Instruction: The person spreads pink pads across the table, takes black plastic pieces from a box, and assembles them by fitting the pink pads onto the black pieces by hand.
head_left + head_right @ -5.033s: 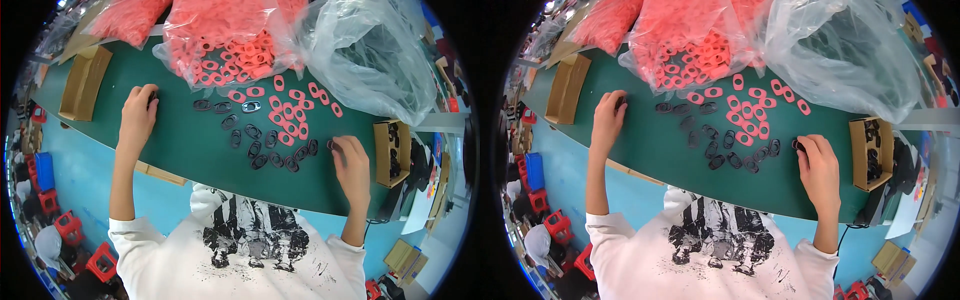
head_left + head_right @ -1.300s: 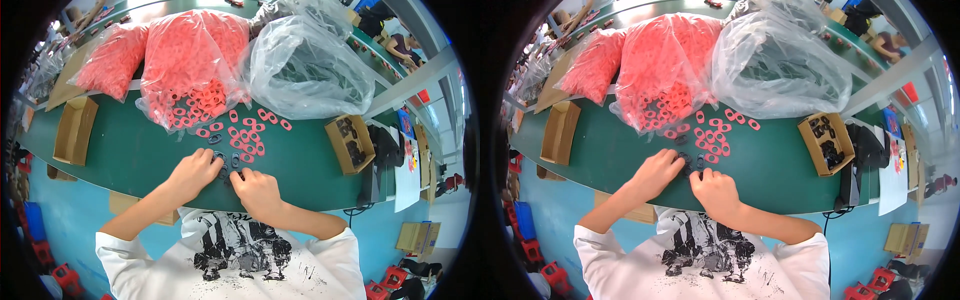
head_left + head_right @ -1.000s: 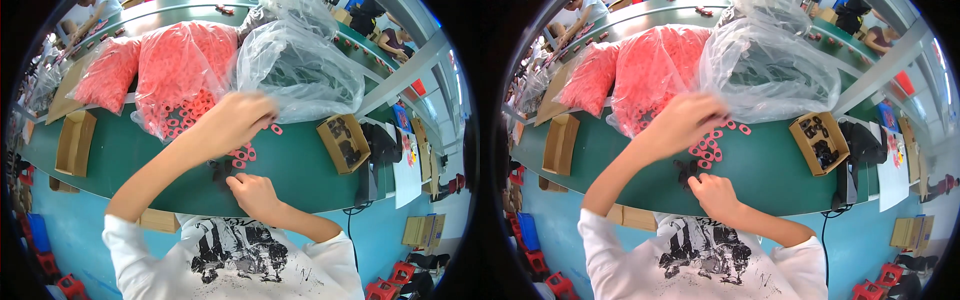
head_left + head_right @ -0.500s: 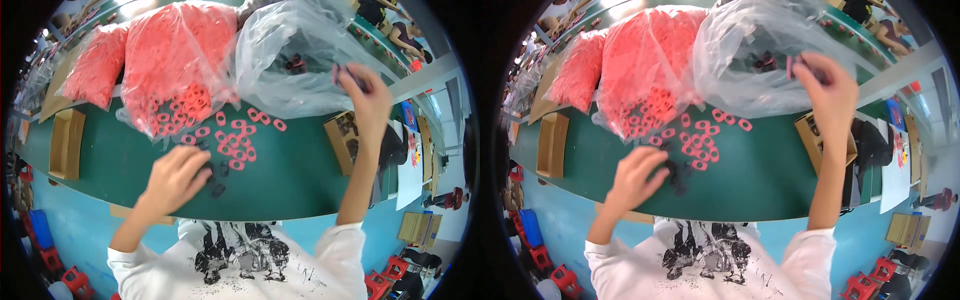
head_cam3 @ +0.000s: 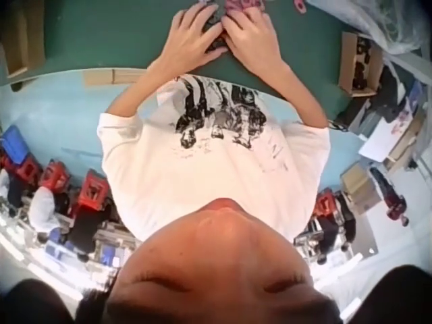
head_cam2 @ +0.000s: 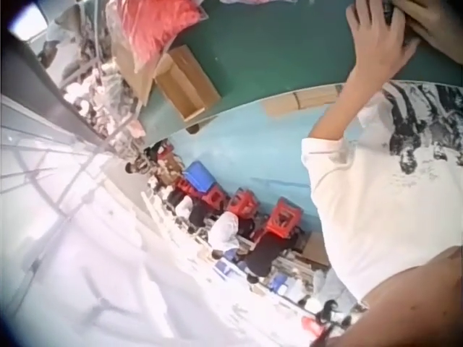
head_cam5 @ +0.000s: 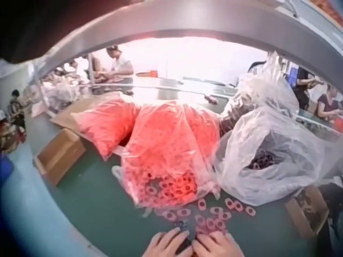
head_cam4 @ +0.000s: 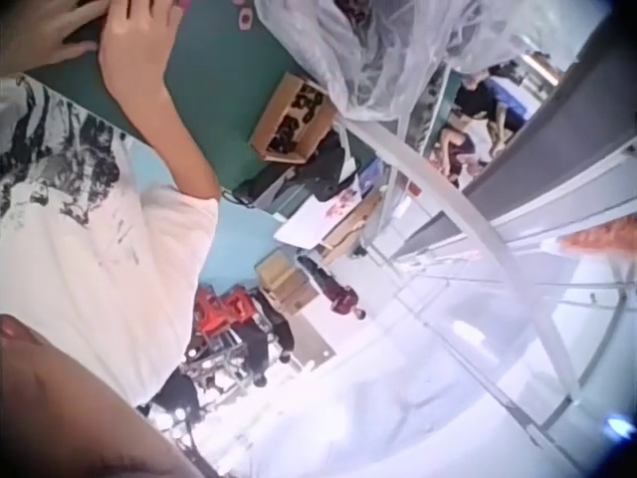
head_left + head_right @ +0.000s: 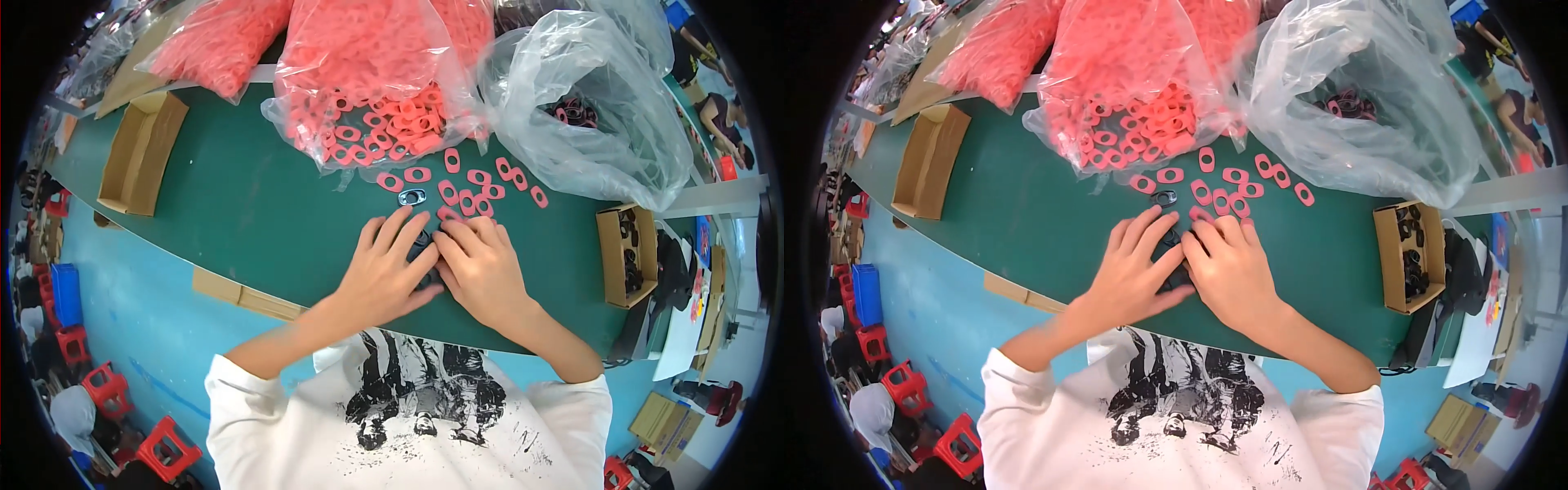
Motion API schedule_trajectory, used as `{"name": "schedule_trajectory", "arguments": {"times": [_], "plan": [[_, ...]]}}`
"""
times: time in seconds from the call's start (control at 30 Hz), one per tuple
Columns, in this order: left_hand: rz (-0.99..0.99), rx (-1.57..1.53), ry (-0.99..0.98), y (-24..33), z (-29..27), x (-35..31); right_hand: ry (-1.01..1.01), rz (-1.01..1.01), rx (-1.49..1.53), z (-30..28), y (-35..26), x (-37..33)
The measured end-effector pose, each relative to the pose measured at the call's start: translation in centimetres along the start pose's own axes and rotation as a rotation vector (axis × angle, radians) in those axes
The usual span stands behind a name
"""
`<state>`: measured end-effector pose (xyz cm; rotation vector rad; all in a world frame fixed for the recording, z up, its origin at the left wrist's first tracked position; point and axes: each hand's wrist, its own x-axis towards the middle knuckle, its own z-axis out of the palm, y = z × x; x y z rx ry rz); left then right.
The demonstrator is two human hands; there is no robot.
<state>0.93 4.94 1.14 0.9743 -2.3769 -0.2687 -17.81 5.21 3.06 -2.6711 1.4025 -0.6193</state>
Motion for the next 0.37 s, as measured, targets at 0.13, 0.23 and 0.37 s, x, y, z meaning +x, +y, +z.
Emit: {"name": "schedule_trajectory", "arguments": {"times": [0.13,0.23,0.37], "plan": [[0.121,0.02,-0.037,-2.2,-0.5,-0.3,-0.084,-0.052,0.014,-0.8,0.5,-0.2],[0.119,0.06,-0.04,-2.9,-1.3,0.0,-0.045,-0.077,0.15,-3.0,0.7,0.2],[-0.024,0.066,-0.328,-4.1,-1.1,-1.5,0.342,-0.102,0.133,-6.7,3.5,0.2]]}}
